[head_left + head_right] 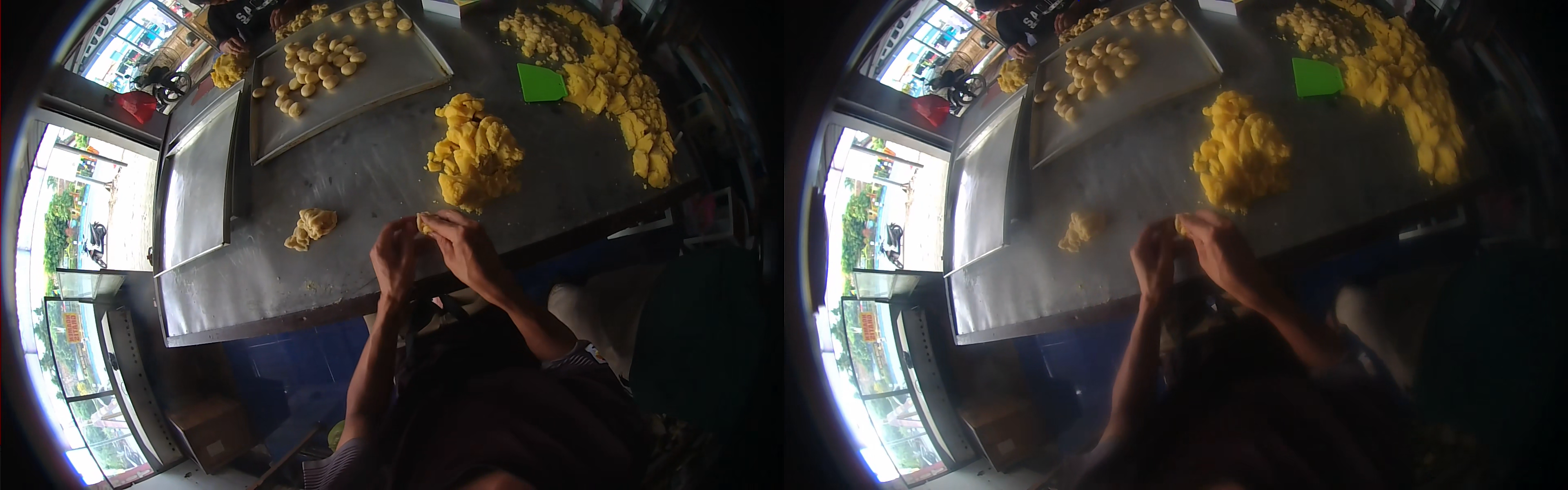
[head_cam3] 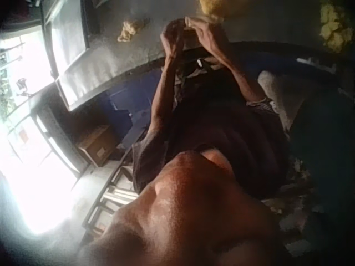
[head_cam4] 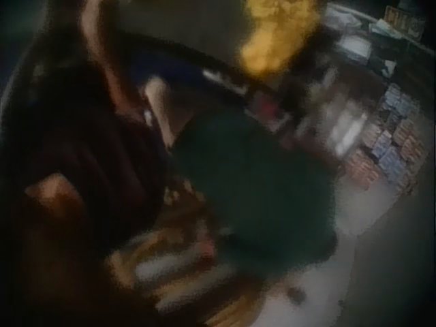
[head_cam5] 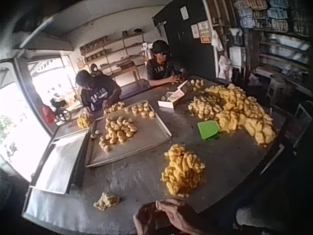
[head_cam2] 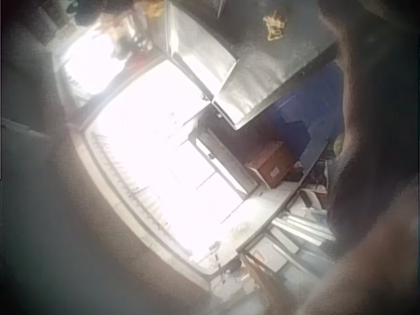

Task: The person shapes portions of dough by hand on a table, placing the rounded dough onto a tray, and later uses a cloth to wipe down a counter surface.

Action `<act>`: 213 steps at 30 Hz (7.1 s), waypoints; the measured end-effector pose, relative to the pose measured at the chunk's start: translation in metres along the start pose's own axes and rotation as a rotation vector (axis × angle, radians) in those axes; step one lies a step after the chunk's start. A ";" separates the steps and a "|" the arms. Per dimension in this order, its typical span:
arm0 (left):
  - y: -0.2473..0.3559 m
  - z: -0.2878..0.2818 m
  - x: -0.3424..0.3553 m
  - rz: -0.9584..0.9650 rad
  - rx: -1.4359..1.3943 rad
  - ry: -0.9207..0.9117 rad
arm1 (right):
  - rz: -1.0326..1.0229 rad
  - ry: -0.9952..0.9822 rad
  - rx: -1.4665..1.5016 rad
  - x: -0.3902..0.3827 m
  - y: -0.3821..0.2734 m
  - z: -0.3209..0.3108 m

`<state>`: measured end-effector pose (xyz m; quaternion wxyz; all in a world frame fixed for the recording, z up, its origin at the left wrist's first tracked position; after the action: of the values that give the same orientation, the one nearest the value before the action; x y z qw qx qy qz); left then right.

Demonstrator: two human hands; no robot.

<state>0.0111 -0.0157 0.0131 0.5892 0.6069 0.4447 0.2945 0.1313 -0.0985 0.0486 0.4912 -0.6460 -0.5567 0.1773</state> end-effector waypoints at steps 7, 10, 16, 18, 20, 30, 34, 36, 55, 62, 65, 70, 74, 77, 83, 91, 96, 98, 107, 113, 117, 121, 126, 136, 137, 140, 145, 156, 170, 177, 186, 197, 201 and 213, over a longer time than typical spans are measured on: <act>-0.006 -0.004 0.012 0.211 0.420 -0.054 | -0.118 0.018 0.033 0.002 -0.006 0.010; 0.003 0.005 0.006 0.198 0.421 0.017 | -0.015 0.022 -0.045 0.001 -0.012 0.012; 0.000 0.004 0.001 0.223 0.397 -0.022 | -0.166 0.051 -0.269 -0.002 -0.019 0.021; -0.013 -0.004 0.008 0.190 0.472 -0.051 | -0.165 -0.016 -0.138 0.005 -0.021 0.019; -0.021 -0.007 0.007 0.156 0.327 -0.146 | -0.063 -0.022 -0.034 0.003 -0.002 0.016; -0.009 -0.014 -0.001 0.186 0.065 -0.243 | 0.225 -0.011 0.149 0.007 -0.004 0.016; -0.004 -0.014 -0.003 0.143 -0.091 -0.313 | 0.265 -0.084 0.147 0.006 0.039 0.020; 0.009 -0.015 -0.006 0.278 0.155 -0.291 | 0.280 -0.102 0.079 0.008 0.048 0.024; -0.001 -0.005 -0.004 0.252 -0.149 0.009 | -0.105 -0.007 -0.576 -0.004 0.074 -0.048; -0.045 -0.017 0.012 0.421 0.199 -0.219 | -0.119 -0.014 -0.580 -0.015 0.076 -0.046; -0.074 -0.014 0.031 0.697 0.783 0.064 | -0.134 -0.017 -0.571 -0.017 0.063 -0.044; -0.019 -0.042 0.028 0.318 0.582 -0.127 | -0.064 -0.035 -0.571 -0.024 0.061 -0.042; -0.020 -0.049 0.018 0.551 0.546 0.262 | -0.131 0.013 -0.589 -0.026 0.079 -0.040; -0.018 -0.050 0.018 0.513 0.657 0.267 | -0.160 0.050 -0.525 -0.023 0.085 -0.040; 0.032 -0.044 0.055 0.239 0.763 0.150 | -0.221 0.080 -0.464 -0.023 0.083 -0.040; -0.004 -0.027 0.076 0.422 0.799 0.270 | -0.157 0.074 -0.623 -0.024 0.074 -0.043; -0.027 -0.062 0.024 0.711 0.957 0.005 | -0.096 0.096 -0.643 -0.024 0.067 -0.036; -0.031 -0.073 0.019 0.758 0.908 -0.243 | -0.066 0.093 -0.574 -0.021 0.065 -0.038; 0.044 -0.121 0.063 0.487 0.792 0.420 | 0.038 0.069 -0.637 -0.023 0.040 -0.044; -0.045 -0.161 0.078 0.302 0.852 0.358 | 0.121 0.023 -0.612 -0.029 0.068 -0.047; -0.013 -0.157 0.051 0.195 0.958 0.423 | 0.221 -0.036 -0.611 -0.038 0.068 -0.058; -0.025 -0.173 0.031 0.336 0.981 0.534 | 0.160 -0.006 -0.575 -0.043 0.029 -0.054; -0.027 -0.190 0.032 0.055 0.444 0.564 | 0.151 0.000 -0.513 -0.049 0.067 -0.068; -0.004 -0.186 0.056 0.130 -0.048 0.293 | -0.052 0.197 -0.693 -0.044 0.092 -0.062; -0.003 -0.184 0.056 0.139 -0.149 0.319 | -0.016 0.189 -0.660 -0.044 0.095 -0.063; 0.005 -0.187 0.060 0.178 -0.228 0.330 | 0.092 0.155 -0.606 -0.044 0.095 -0.061; 0.005 -0.194 0.061 0.153 -0.083 0.279 | 0.212 0.079 -0.543 -0.042 0.084 -0.074; -0.025 -0.195 0.079 0.230 0.563 0.511 | 0.030 0.186 -0.557 -0.043 0.097 -0.068; -0.005 -0.171 0.026 0.272 0.712 0.303 | 0.128 0.261 -0.303 -0.037 0.142 -0.072; 0.003 -0.142 0.000 0.467 0.697 0.354 | 0.049 0.274 -0.730 -0.031 0.112 -0.095; -0.016 -0.067 0.010 0.615 1.026 0.046 | 0.060 0.165 -0.770 -0.050 0.117 -0.077; -0.029 -0.051 0.106 0.798 1.068 0.193 | 0.217 0.161 -0.696 -0.035 0.102 -0.081; -0.030 -0.047 0.104 0.878 1.103 -0.012 | 0.223 -0.123 -0.713 -0.026 0.096 -0.106; -0.026 -0.051 0.103 0.992 1.080 0.032 | 0.095 0.128 -0.821 -0.058 0.112 -0.088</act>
<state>0.0058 0.0968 -0.0230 -0.0010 0.9383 0.2095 0.2753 0.2423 -0.1779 -0.0228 0.2177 -0.8230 -0.5190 -0.0775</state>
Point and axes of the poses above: each hand's wrist, its own x-axis towards the middle knuckle, its own z-axis out of the palm, y = z × x, the point moved 1 cm from there along x, towards the middle knuckle, and after that the axes turned 7 degrees about -z, right-handed, at the moved point
